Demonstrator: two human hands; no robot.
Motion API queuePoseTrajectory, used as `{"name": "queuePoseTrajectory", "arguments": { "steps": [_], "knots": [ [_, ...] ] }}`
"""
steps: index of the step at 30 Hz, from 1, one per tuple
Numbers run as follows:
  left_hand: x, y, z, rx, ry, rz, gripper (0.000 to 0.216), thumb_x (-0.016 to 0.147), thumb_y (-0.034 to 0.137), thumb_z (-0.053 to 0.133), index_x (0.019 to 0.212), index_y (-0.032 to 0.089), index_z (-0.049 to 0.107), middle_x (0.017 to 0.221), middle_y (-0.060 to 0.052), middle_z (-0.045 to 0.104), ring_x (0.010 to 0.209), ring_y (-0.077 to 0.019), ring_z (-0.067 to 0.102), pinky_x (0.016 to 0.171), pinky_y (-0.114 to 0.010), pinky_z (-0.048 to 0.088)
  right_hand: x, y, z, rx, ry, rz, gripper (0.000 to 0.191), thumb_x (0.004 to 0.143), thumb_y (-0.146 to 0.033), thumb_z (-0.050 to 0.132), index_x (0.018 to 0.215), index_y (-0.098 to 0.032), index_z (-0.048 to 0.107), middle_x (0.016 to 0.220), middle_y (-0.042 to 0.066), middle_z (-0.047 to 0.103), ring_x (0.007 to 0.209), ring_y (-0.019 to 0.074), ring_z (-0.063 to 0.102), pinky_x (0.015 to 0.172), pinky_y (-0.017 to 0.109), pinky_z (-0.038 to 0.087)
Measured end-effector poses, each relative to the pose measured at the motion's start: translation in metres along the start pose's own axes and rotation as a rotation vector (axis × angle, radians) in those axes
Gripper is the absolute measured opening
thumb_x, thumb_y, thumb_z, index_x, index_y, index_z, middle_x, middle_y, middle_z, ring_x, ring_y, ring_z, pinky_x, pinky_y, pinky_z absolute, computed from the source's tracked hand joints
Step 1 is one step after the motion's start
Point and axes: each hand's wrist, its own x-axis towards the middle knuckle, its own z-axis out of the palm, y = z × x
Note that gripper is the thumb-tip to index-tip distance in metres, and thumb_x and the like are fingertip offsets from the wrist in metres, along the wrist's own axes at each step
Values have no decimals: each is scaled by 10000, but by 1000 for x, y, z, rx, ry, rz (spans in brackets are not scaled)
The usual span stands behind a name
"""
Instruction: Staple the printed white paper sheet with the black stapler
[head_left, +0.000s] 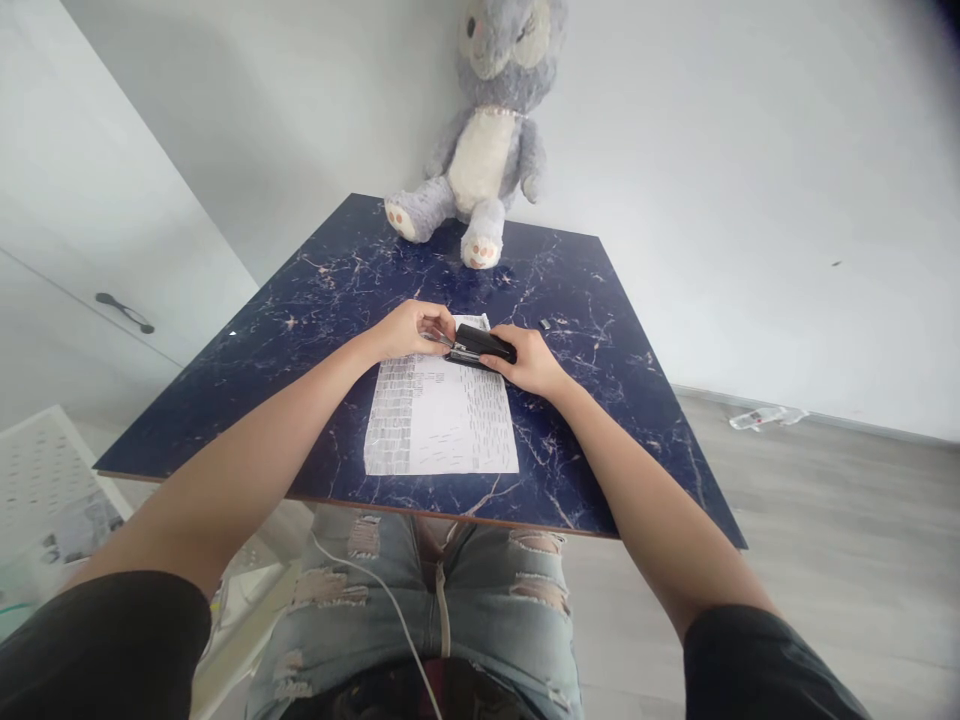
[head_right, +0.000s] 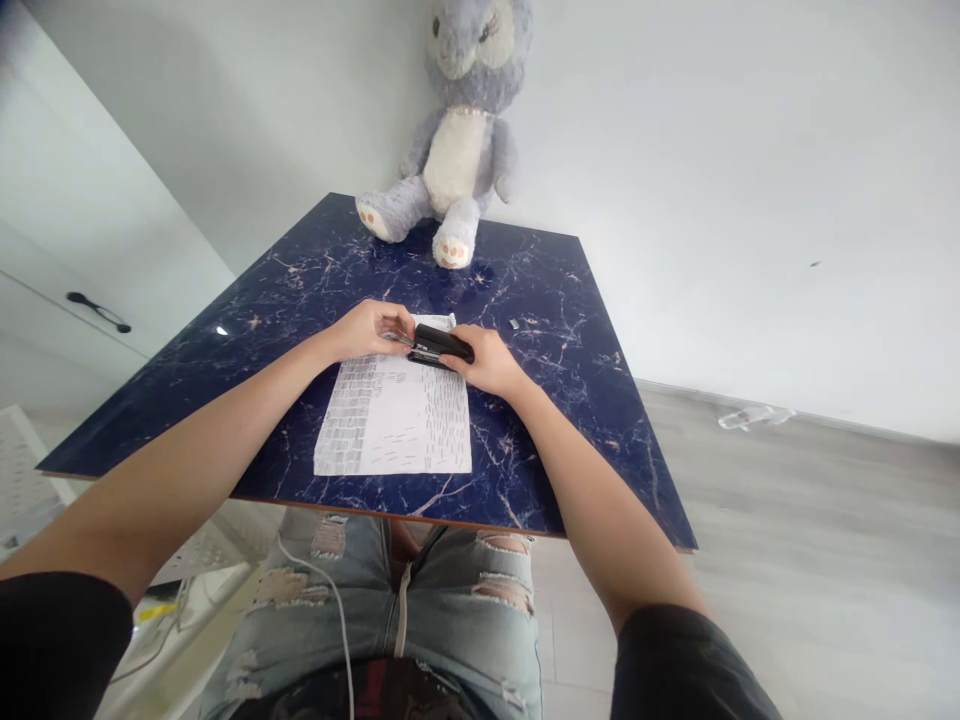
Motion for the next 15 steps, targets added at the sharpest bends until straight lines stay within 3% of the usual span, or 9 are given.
{"name": "queuePoseTrajectory", "arguments": {
  "steps": [15],
  "knots": [
    [-2, 1, 4, -24, 46, 9, 323, 701, 303, 927, 895, 153, 717, 957, -88, 769, 931, -208, 755, 958, -398, 603, 0, 0, 0, 10, 3, -4, 269, 928, -419, 694, 1069, -190, 676, 965, 79, 724, 835, 240, 654, 792, 378, 498]
  ]
}}
